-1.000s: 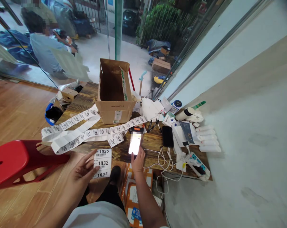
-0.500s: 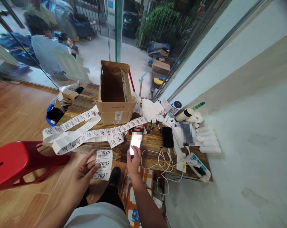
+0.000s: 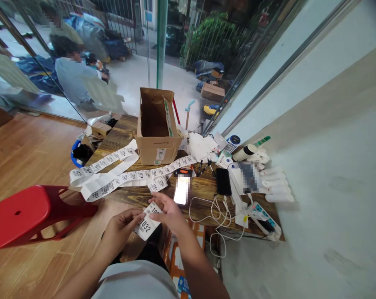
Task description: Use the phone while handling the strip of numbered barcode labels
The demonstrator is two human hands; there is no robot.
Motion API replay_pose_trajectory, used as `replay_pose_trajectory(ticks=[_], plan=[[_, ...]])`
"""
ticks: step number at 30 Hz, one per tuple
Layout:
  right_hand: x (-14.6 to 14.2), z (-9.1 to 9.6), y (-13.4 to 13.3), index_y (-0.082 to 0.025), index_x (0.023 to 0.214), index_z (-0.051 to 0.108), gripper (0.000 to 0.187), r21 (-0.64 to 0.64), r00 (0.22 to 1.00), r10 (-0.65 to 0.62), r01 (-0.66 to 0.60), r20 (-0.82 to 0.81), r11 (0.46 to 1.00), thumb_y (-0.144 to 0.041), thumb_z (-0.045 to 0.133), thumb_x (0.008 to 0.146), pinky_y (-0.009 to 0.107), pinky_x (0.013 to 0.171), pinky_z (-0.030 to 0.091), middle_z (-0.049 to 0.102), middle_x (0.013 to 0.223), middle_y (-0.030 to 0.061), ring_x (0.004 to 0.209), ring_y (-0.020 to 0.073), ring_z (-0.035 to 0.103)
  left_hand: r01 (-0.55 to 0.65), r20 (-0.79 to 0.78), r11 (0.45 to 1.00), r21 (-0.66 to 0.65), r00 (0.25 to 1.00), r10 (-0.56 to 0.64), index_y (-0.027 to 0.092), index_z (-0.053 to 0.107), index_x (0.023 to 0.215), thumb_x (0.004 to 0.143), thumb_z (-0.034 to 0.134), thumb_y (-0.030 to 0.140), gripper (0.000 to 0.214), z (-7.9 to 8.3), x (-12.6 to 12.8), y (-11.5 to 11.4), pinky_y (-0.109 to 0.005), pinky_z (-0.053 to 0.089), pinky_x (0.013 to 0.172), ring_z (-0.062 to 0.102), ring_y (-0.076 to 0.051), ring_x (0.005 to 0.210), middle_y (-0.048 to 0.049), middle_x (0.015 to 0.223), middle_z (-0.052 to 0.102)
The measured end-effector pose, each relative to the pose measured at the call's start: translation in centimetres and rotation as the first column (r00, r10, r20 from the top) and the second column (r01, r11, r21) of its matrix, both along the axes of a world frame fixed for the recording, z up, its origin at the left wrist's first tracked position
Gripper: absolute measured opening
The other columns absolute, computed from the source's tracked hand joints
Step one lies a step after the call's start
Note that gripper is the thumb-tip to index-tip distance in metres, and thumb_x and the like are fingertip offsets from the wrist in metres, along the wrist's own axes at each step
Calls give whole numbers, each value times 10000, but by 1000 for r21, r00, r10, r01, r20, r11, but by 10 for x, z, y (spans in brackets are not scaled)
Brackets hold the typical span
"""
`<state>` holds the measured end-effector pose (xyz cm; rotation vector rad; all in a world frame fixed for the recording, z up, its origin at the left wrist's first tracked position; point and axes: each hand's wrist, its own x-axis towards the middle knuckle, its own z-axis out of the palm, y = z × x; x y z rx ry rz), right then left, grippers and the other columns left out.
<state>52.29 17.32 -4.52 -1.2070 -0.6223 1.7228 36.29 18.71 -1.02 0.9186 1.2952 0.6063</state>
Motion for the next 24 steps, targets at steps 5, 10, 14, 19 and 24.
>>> replay_pose_trajectory(ticks=[5,10,14,19,24], plan=[[5,5,7,-152,680,677,324,-44,970,179,-175,167,984,-399,822,529,239,560,364,609,604,-28,525,82,482,121,-49,982,147,992,-114,211,703,669,661,657,520,312,3,0,-4,-255,497,600,620,-196,642,-18,634,682],[-7,6,6,-173,681,650,352,-27,964,87,-83,253,996,-483,774,567,243,539,355,607,588,-30,523,98,490,132,-142,976,173,984,-108,201,637,648,723,577,554,365,-3,-1,-6,-248,454,560,573,-185,611,-14,607,642],[-10,4,3,-169,687,639,373,-25,962,58,-54,267,998,-513,750,592,235,516,332,579,574,-33,521,96,467,130,-126,981,143,986,-113,192,619,637,718,563,591,410,-7,-3,-8,-253,438,561,557,-183,601,-15,602,633],[-8,3,-1,-154,671,622,441,-60,949,174,-164,262,985,-563,754,572,227,491,311,527,544,-44,489,82,417,116,-90,985,124,990,-106,193,630,660,721,570,593,408,-8,-3,-12,-250,432,562,558,-183,612,-11,617,638],[-8,3,-3,-159,584,587,578,-21,925,143,-145,353,989,-731,561,664,232,465,289,476,506,-33,472,87,391,131,-24,987,93,991,-129,191,638,667,738,547,594,419,-6,0,-14,-256,443,587,564,-190,638,-16,623,631]])
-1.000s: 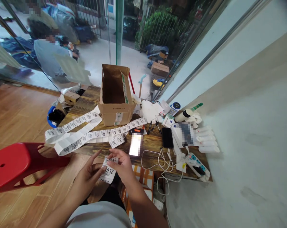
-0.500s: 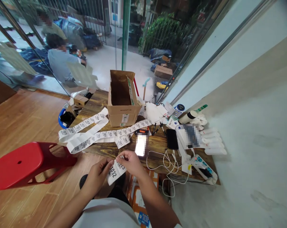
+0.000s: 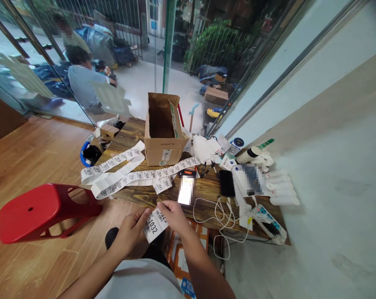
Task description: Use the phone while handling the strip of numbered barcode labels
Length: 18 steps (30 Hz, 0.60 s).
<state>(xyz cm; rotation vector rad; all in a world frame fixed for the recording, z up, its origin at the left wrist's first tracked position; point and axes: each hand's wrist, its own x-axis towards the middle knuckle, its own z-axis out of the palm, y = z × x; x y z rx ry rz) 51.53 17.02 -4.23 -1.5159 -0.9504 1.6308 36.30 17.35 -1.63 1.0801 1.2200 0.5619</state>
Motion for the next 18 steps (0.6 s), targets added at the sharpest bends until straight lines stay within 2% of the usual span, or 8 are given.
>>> replay_pose_trajectory(ticks=[4,8,12,15,18], plan=[[1,1,-2,-157,586,585,623,-33,1000,-18,18,-3,999,-763,488,690,231,452,303,485,500,-24,461,94,412,43,-24,997,58,999,-42,192,619,637,746,562,556,384,4,1,-1,-250,428,577,536,-173,612,-11,613,610],[-1,5,-8,-165,650,608,386,130,974,40,-70,221,989,-533,598,767,227,499,332,510,564,-27,534,104,432,33,-37,994,104,999,-29,200,611,665,771,540,543,366,3,0,-3,-250,418,583,537,-174,619,-9,623,610],[-9,10,-12,-190,748,618,259,253,944,-56,-29,325,967,-416,528,837,247,562,369,561,627,-14,586,129,484,-17,-29,989,146,999,21,203,586,688,812,517,507,335,-6,3,-6,-248,403,590,510,-165,621,1,625,577],[-17,12,-11,-190,741,597,260,305,937,-144,43,317,951,-410,503,845,258,588,385,569,639,-2,599,140,496,-89,5,980,179,996,89,203,556,675,834,497,494,337,-10,6,-6,-248,393,596,483,-157,622,12,618,530],[-23,12,-8,-190,733,580,283,337,940,-186,83,286,938,-435,491,843,266,599,400,572,646,10,611,151,503,-128,22,970,209,992,126,202,533,665,843,487,497,347,-8,6,-4,-250,391,610,477,-155,629,14,624,518]])
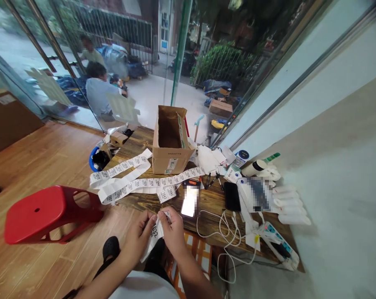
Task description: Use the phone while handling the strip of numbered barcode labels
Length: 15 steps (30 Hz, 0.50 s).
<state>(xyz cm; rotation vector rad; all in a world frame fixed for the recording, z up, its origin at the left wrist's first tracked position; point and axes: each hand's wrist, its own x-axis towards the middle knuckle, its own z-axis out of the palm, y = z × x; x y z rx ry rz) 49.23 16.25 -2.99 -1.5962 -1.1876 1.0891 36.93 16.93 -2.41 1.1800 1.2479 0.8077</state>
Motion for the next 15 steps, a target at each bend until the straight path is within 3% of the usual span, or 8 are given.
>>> replay_pose_trajectory(ticks=[7,11,15], plan=[[-31,-7,15,-192,702,582,371,15,993,32,-31,-111,999,-531,498,829,274,604,441,590,655,33,634,174,532,-78,-7,997,8,997,78,195,491,659,845,444,543,397,4,-28,5,-247,372,582,446,-146,610,12,619,480],[-68,3,37,-180,680,577,375,30,981,125,-122,-147,992,-523,519,820,250,574,436,562,617,14,605,153,506,-117,-117,991,71,985,125,192,489,665,867,423,512,385,6,-68,18,-244,347,579,440,-140,616,12,629,479],[-119,9,69,-170,669,555,395,-20,963,172,-180,-209,984,-544,543,795,229,553,411,508,588,-13,574,125,446,-167,-108,980,111,978,179,193,469,641,869,419,500,386,10,-119,44,-244,334,578,424,-137,614,14,617,481]])
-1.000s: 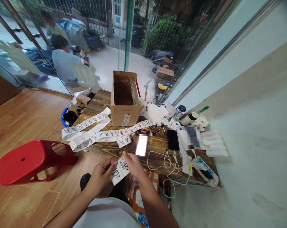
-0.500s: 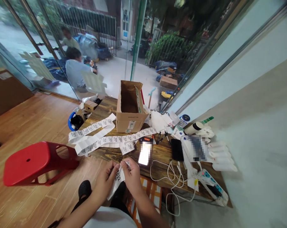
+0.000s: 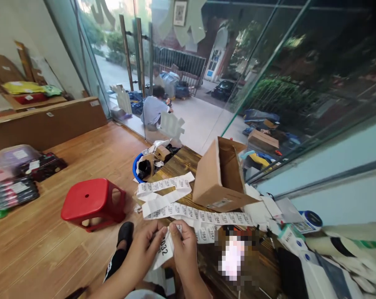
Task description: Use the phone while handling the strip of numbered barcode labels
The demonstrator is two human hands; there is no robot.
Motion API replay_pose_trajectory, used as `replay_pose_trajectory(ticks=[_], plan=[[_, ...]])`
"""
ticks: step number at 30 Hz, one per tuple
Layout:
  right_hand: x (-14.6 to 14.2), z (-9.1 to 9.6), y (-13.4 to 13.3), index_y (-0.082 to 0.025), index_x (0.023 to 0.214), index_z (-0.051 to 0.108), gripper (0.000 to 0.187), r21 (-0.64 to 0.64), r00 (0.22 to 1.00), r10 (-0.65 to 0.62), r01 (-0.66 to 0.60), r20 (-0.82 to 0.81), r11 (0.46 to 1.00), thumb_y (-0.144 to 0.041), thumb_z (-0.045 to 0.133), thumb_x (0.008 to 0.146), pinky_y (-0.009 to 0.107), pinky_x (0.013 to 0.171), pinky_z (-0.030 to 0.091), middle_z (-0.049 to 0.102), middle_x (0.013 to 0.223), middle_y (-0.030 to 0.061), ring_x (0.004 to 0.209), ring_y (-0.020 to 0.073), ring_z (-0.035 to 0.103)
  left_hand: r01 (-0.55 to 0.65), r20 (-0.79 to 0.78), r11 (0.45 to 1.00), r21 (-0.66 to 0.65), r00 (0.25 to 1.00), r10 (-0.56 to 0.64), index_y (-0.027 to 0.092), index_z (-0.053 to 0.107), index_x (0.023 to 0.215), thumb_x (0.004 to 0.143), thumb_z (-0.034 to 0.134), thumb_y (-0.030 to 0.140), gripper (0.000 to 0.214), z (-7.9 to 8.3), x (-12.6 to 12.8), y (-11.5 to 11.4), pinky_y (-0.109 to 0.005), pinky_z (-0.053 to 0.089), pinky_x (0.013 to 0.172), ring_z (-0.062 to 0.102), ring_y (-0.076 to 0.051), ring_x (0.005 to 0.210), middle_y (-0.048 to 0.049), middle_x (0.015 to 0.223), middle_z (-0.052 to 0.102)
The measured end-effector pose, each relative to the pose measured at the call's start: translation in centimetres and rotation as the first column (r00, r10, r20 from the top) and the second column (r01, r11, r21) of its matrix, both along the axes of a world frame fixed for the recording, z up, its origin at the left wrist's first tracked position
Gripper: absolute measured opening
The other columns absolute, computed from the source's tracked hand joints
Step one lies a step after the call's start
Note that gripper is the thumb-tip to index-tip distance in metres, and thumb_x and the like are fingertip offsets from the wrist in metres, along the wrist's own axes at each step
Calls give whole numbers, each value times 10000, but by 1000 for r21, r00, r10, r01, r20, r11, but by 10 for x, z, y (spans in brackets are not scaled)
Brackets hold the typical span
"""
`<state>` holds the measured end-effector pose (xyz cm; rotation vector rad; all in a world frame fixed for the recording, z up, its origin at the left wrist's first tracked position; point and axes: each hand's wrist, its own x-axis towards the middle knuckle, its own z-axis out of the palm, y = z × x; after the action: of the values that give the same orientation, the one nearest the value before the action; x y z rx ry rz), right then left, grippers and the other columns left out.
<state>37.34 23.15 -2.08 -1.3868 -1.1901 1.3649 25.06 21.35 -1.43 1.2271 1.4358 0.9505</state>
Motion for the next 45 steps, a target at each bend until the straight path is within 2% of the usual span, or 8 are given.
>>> replay_pose_trajectory(ticks=[9,14,17,21,25,32,38,45], plan=[[-150,-22,82,-164,677,531,436,-75,999,-44,43,-6,996,-586,550,783,231,565,384,473,602,-23,591,114,416,-52,179,994,-94,981,68,191,459,642,826,438,557,410,-13,-142,85,-238,335,554,403,-125,580,32,595,437],[-205,-30,112,-164,683,540,444,-127,1000,-18,17,-2,992,-599,588,751,209,489,347,460,564,-38,530,93,399,-23,94,995,-97,995,32,191,462,639,836,402,558,421,-14,-205,113,-242,337,546,420,-130,564,26,576,453],[-220,-23,130,-174,696,532,458,-246,990,137,-143,-40,959,-623,624,699,201,405,289,433,508,-60,442,79,372,18,0,999,-50,1000,-18,192,464,641,860,392,509,392,-13,-234,120,-234,334,540,444,-131,564,17,582,485],[-230,-4,151,-167,712,555,405,-355,904,418,-420,-88,835,-550,684,673,204,400,288,474,526,-51,436,86,410,103,-79,995,-9,992,-103,192,476,645,876,377,480,382,-10,-263,124,-223,330,521,452,-124,538,9,576,515],[-237,7,156,-147,693,614,265,-159,843,539,-531,8,833,-398,631,776,212,539,350,510,619,-23,597,102,472,120,-54,993,5,991,-119,189,484,666,881,384,487,380,-10,-275,122,-212,343,527,455,-119,552,9,600,520],[-238,-2,144,-163,666,653,276,37,929,348,-355,126,934,-410,610,781,244,625,414,526,616,-8,621,129,488,22,168,996,-82,986,-8,177,515,670,839,427,581,447,-8,-263,120,-204,342,517,409,-114,562,23,600,461],[-223,-9,144,-170,677,606,376,34,966,256,-255,-20,966,-535,600,764,244,597,424,517,617,-10,594,126,481,12,248,986,-167,968,30,180,510,655,817,457,601,454,2,-247,127,-199,353,511,401,-110,547,23,585,467],[-217,13,173,-158,688,578,414,-145,742,670,-665,-16,733,-534,479,834,213,514,305,453,600,-27,567,97,403,102,67,994,-50,993,-98,191,543,649,826,518,497,355,2,-249,125,-199,379,538,449,-121,568,3,615,532]])
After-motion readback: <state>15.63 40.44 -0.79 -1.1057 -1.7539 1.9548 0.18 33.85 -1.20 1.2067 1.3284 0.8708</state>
